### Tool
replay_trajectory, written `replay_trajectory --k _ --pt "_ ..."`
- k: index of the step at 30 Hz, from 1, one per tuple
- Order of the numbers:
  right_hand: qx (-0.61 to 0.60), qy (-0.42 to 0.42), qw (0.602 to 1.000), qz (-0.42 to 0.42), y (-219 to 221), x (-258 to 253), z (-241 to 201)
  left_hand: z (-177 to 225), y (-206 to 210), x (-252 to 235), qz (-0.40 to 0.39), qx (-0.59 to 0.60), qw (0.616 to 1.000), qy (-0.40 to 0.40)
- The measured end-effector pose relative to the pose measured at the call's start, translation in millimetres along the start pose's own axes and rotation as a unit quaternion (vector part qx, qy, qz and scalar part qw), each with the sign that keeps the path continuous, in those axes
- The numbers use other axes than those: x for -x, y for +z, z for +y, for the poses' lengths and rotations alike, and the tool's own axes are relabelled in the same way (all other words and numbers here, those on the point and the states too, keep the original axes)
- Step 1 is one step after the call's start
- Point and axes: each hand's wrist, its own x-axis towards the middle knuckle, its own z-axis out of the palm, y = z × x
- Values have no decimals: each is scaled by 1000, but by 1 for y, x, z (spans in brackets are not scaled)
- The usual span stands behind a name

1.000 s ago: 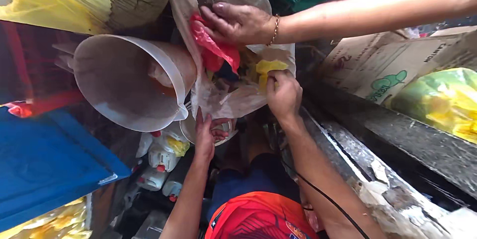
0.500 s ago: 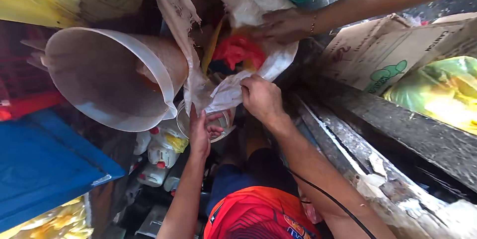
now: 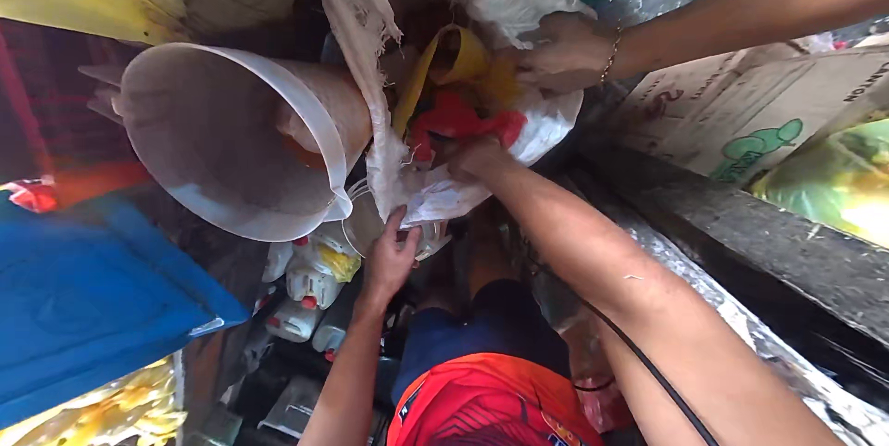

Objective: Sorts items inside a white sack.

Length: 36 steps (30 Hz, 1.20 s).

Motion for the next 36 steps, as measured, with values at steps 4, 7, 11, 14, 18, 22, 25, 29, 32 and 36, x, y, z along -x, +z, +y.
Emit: replay_trajectory --k 4,7,11,14,18,22,25,29,32,36 --pt "5 10 1000 9 4 6 -4 2 2 -4 -11 -4 1000 20" --pt "-21 -38 977 208 1 -21 -12 0 8 -5 -20 -6 999 27" --pt "-72 -59 972 217 2 -89 -9 -1 13 -4 -26 -5 999 42" --pt "-54 -86 977 189 22 -127 2 0 12 -4 -26 -2 999 47" --pt "-12 -80 990 117 48 -119 -1 -5 9 -2 -23 -8 999 43" --pt "-5 -35 996 79 50 -97 -3 -8 7 -7 -31 -6 998 47" --pt "2 1 1000 25 43 -81 -3 -6 6 -9 -26 -3 998 50" --pt "3 54 998 -36 41 -66 6 -4 7 -6 -27 -3 999 46" --pt "-48 92 994 -41 35 -46 14 -2 11 -6 -27 -4 999 45" --pt "-76 86 993 -17 47 -39 26 -1 14 -6 -21 1 999 42"
